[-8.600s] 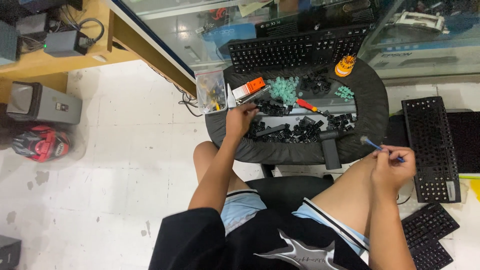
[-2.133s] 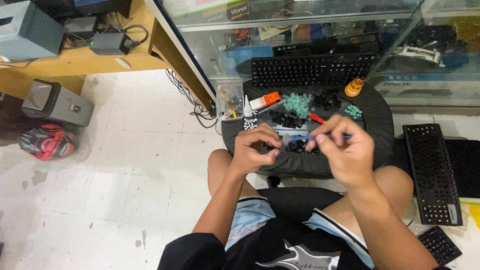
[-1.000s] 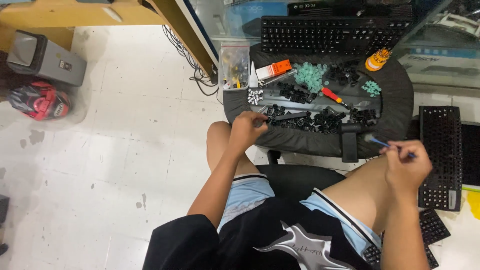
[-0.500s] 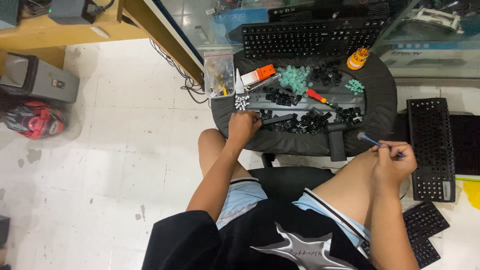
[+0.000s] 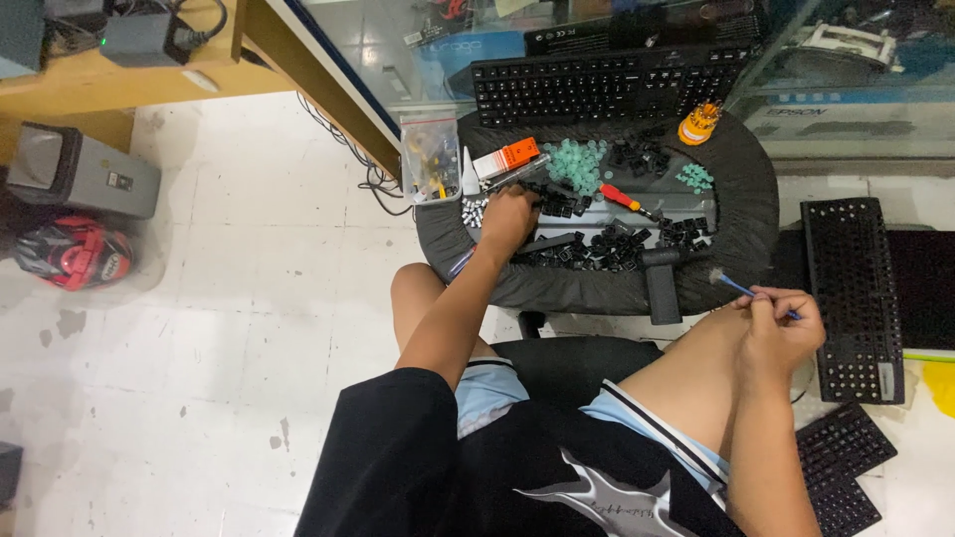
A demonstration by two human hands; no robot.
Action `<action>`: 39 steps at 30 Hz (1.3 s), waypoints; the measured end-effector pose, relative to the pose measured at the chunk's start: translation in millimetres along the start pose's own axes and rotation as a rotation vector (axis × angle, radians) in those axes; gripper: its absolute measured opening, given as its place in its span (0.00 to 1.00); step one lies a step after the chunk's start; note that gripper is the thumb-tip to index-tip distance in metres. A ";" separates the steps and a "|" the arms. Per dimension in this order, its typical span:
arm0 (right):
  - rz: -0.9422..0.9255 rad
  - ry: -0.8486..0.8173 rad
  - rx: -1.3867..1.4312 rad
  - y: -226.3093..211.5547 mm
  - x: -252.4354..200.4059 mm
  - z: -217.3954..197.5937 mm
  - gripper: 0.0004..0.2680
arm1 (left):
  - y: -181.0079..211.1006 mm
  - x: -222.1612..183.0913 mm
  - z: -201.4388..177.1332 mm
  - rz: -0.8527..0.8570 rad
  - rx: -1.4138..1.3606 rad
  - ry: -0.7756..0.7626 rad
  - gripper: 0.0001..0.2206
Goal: Cleaning individual mechanical keyboard switches using a small blue brush on a repair bench.
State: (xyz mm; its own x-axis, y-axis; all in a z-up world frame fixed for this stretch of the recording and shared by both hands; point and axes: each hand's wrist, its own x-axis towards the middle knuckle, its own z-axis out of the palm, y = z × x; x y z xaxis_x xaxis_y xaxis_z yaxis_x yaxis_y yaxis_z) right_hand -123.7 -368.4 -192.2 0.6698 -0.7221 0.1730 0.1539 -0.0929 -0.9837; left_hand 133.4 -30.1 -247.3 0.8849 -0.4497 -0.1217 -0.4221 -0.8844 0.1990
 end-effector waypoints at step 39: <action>-0.339 -0.496 0.270 -196.6 -62.7 143.3 0.19 | 99.2 -164.4 -144.4 0.164 -1.839 0.435 0.10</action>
State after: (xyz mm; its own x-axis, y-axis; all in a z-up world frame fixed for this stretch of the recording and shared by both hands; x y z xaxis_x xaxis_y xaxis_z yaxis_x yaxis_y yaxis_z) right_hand -91.8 -206.6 -2.7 0.7976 -0.2750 0.5368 0.5489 -0.0379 -0.8350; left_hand -25.5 -25.9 -67.1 0.9688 -0.1855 0.1644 -0.0503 0.5022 0.8633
